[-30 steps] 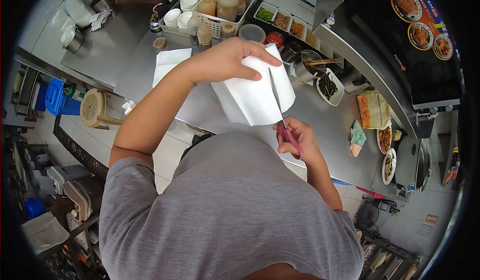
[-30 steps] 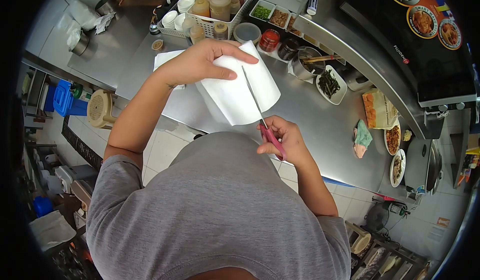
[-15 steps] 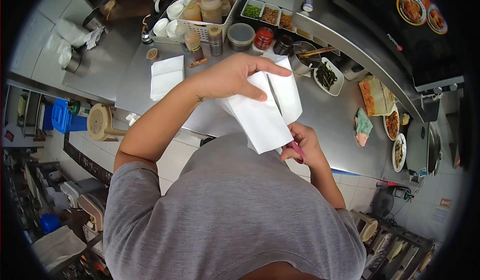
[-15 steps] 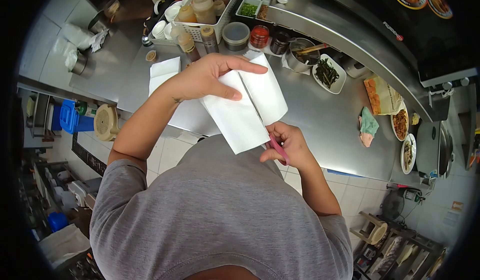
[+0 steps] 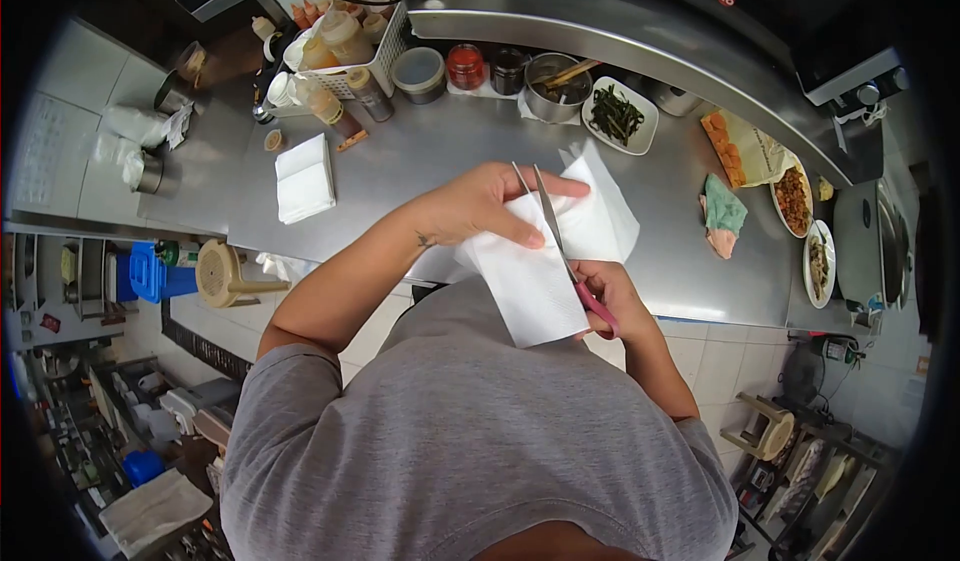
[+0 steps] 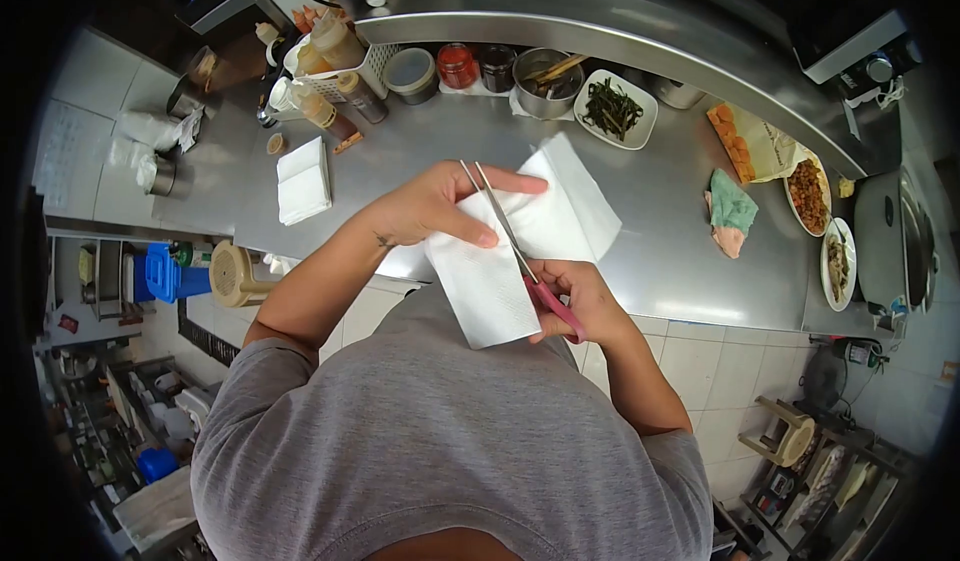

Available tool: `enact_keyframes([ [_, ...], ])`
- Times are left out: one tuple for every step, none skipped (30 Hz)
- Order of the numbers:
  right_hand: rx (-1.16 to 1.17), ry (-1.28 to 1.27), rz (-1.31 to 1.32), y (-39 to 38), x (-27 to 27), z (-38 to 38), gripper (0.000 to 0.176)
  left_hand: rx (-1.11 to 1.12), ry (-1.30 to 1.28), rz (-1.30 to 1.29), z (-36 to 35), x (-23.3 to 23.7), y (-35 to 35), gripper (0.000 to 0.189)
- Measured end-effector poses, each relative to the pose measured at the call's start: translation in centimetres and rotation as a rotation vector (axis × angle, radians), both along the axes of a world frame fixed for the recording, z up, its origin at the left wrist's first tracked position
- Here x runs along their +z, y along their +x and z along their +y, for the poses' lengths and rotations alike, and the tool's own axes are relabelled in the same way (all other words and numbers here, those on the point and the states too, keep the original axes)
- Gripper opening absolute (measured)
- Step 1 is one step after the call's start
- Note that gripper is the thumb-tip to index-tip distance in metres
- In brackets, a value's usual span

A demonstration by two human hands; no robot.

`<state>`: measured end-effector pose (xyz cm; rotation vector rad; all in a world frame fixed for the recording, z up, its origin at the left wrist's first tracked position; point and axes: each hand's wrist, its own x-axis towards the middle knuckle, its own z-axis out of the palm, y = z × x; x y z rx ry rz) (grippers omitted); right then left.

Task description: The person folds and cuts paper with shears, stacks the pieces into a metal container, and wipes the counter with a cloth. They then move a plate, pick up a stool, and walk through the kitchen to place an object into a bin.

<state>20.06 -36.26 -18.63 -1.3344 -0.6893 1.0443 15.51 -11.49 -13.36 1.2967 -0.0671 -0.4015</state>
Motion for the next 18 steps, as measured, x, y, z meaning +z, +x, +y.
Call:
enact_keyframes([
  [-0.022,0.004,0.033,0.2,-0.2,-0.3,0.054,0.018,-0.009,-0.017,-0.8,-0.4,0.2,0.065],
  [-0.005,0.009,0.047,0.6,-0.7,-0.9,0.054,0.035,-0.003,-0.002,-1.3,-0.8,0.3,0.065],
  [0.011,-0.032,0.038,1.2,-1.4,-1.5,0.048,0.051,-0.007,0.023,-1.8,-1.0,0.4,0.066],
  [0.03,-0.072,0.027,1.7,-2.1,-1.8,0.042,0.069,-0.011,0.047,-2.2,-1.2,0.4,0.067],
  [0.055,-0.068,0.039,2.0,-2.5,-1.9,0.042,0.093,-0.006,0.059,-2.6,-1.4,0.2,0.067],
  [0.061,-0.05,0.09,2.2,-2.8,-1.8,0.039,0.112,-0.011,0.094,-3.0,-1.5,0.0,0.068],
  [0.067,-0.032,0.139,2.4,-3.1,-1.6,0.035,0.131,-0.014,0.125,-3.2,-1.6,-0.3,0.068],
  [0.091,-0.026,0.146,2.8,-3.5,-1.5,0.035,0.154,-0.007,0.132,-3.3,-1.9,-0.6,0.068],
  [0.144,-0.069,0.137,3.3,-3.9,-1.5,0.033,0.172,-0.016,0.15,-3.4,-2.2,-1.0,0.068],
  [0.197,-0.113,0.124,3.5,-4.3,-1.3,0.03,0.19,-0.025,0.166,-3.4,-2.6,-1.4,0.069],
  [0.177,-0.097,0.067,3.3,-5.0,-0.9,0.027,0.209,-0.02,0.168,-3.2,-3.0,-1.9,0.069],
  [0.195,-0.092,0.064,2.9,-5.7,-0.6,0.027,0.227,-0.015,0.175,-2.9,-3.4,-2.4,0.069],
  [0.186,-0.075,0.058,2.7,-6.3,-0.3,0.027,0.244,-0.01,0.177,-2.7,-3.7,-2.9,0.068],
  [0.175,-0.058,0.049,2.4,-6.5,0.0,0.028,0.256,-0.006,0.167,-2.5,-3.9,-3.5,0.068],
  [0.2,-0.096,0.089,1.9,-4.8,0.6,0.027,0.263,-0.027,0.17,-2.4,-4.1,-4.1,0.069],
  [0.206,-0.095,0.077,1.6,-5.3,1.0,0.027,0.266,-0.051,0.173,-2.3,-4.3,-4.7,0.069],
  [0.195,-0.124,0.201,1.2,-6.5,1.5,0.028,0.271,-0.051,0.161,-2.1,-4.5,-5.2,0.069],
  [0.183,-0.153,0.324,0.8,-6.6,2.1,0.029,0.268,-0.058,0.162,-1.8,-4.6,-5.8,0.069],
])
